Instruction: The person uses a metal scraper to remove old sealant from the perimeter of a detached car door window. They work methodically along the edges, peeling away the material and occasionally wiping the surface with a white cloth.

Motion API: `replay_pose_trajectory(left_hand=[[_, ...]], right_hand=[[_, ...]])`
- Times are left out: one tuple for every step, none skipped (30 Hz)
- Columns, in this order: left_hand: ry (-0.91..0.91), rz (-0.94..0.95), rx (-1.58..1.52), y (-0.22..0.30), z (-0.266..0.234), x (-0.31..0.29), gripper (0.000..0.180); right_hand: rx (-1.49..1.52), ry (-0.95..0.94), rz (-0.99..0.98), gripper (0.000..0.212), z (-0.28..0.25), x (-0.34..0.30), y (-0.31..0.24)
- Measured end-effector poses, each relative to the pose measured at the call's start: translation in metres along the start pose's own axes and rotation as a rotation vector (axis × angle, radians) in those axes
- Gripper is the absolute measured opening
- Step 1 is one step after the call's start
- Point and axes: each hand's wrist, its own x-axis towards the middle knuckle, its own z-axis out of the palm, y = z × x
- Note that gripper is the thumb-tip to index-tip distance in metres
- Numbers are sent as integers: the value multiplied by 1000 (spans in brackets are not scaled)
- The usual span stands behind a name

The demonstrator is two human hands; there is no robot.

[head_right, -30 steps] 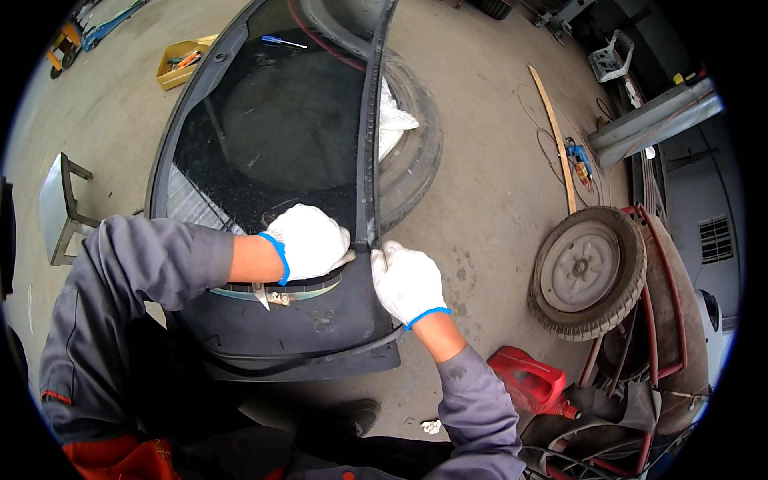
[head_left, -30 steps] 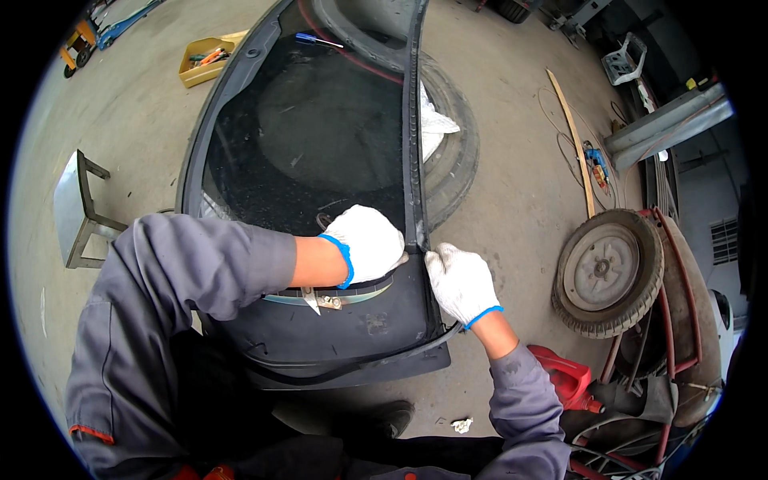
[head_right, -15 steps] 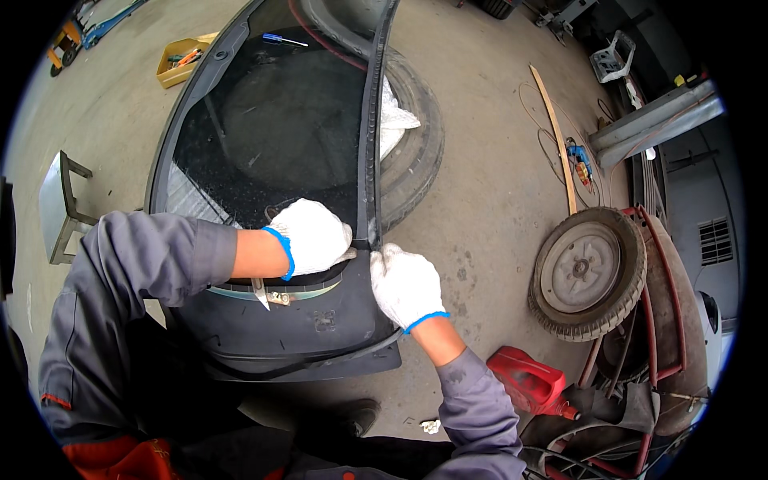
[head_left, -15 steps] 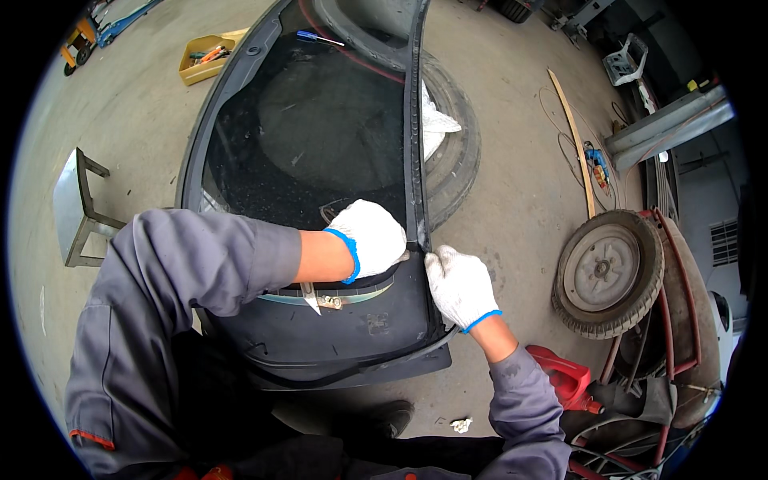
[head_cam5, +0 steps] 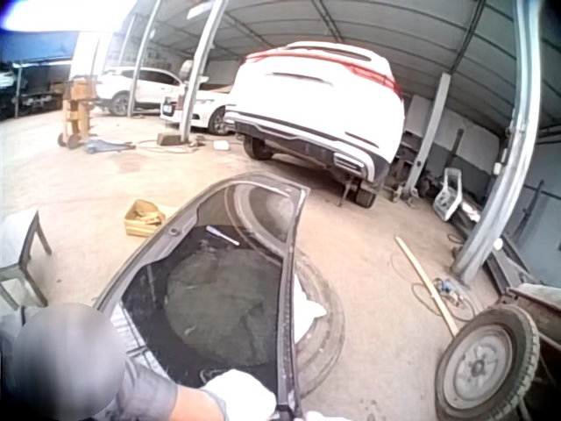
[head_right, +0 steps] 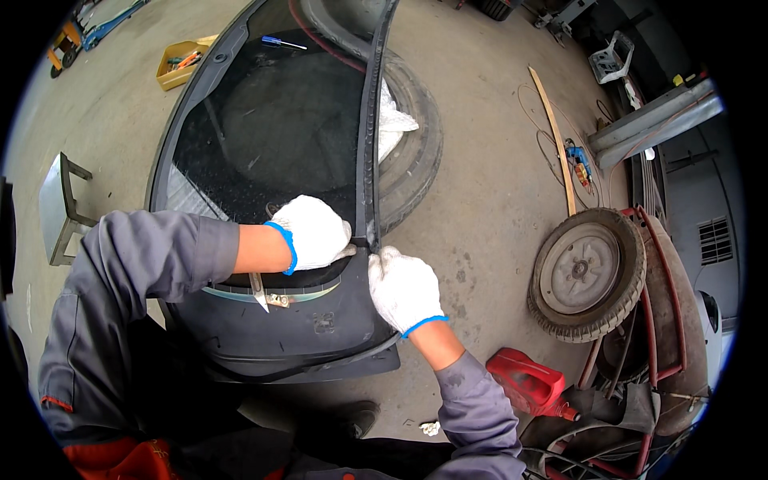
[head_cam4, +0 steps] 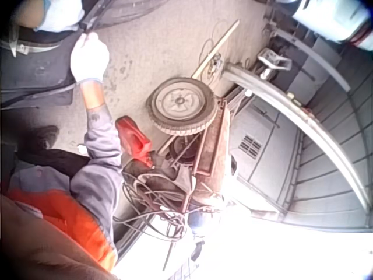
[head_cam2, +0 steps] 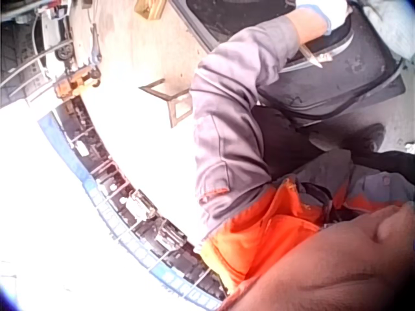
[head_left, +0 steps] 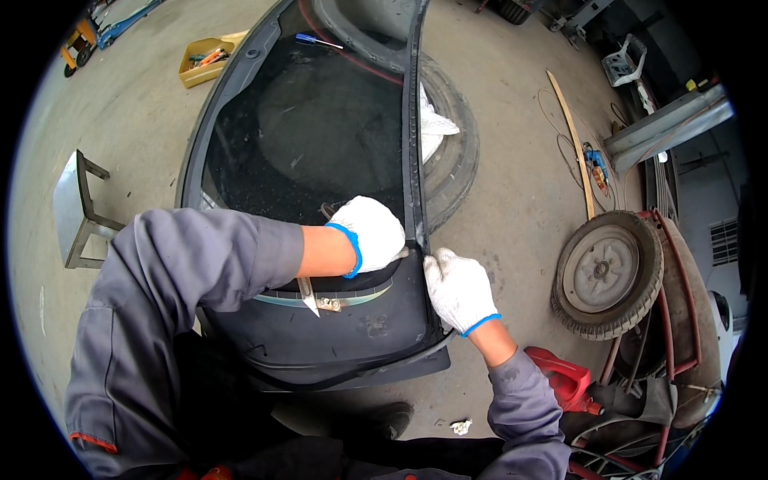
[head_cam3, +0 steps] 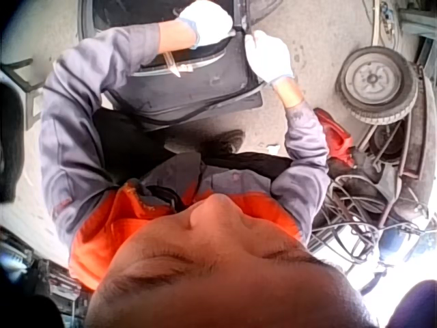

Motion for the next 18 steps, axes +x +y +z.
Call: replay_pose_trajectory(left_hand=[[4, 4, 5, 0, 0, 1, 45], [8, 9, 10, 0, 0, 2, 45], [7, 1, 6, 0, -1, 1, 45], [5, -5, 2, -1, -2, 1, 45], [3, -12, -3, -1, -3, 0, 45], [12, -12, -6, -2, -1, 1, 45], [21, -13, -9, -4, 0, 1, 45], [29, -14, -12, -5, 2, 2, 45], [28, -11, -3, -5, 2, 2, 45], [27, -9, 8, -5, 2, 3, 45], [27, -8, 18, -4, 2, 4, 45], [26, -9, 20, -4, 3, 5, 45], [26, -10, 22, -5, 3, 6, 45], [26, -11, 24, -6, 3, 7, 45], [21, -16, 22, -6, 3, 8, 45], [15, -21, 19, -7, 3, 8, 45], [10, -26, 17, -8, 3, 8, 45], [9, -22, 23, -8, 3, 9, 45]], right_hand=[[0, 1, -1, 32, 0, 0, 0], [3, 2, 1, 32, -1, 0, 0], [9, 3, -3, 31, -1, 0, 0], [15, 4, -5, 31, -1, 1, 0], [14, 9, -9, 31, -2, 1, -1], [13, 13, -10, 31, -2, 1, -2], [11, 17, -12, 31, -2, 1, -3], [15, 22, -18, 31, -2, 1, -3], [17, 27, -21, 31, -2, 1, -2], [20, 33, -24, 31, -2, 1, -1], [24, 36, -22, 31, -2, 1, -2], [30, 39, -21, 31, -3, 1, -2], [35, 42, -21, 31, -3, 1, -2], [31, 45, -23, 31, -3, 1, -2], [29, 48, -28, 31, -2, 1, -2], [27, 52, -32, 31, -2, 1, -2], [31, 57, -38, 31, -2, 1, -2], [35, 62, -39, 31, -2, 1, -1]])
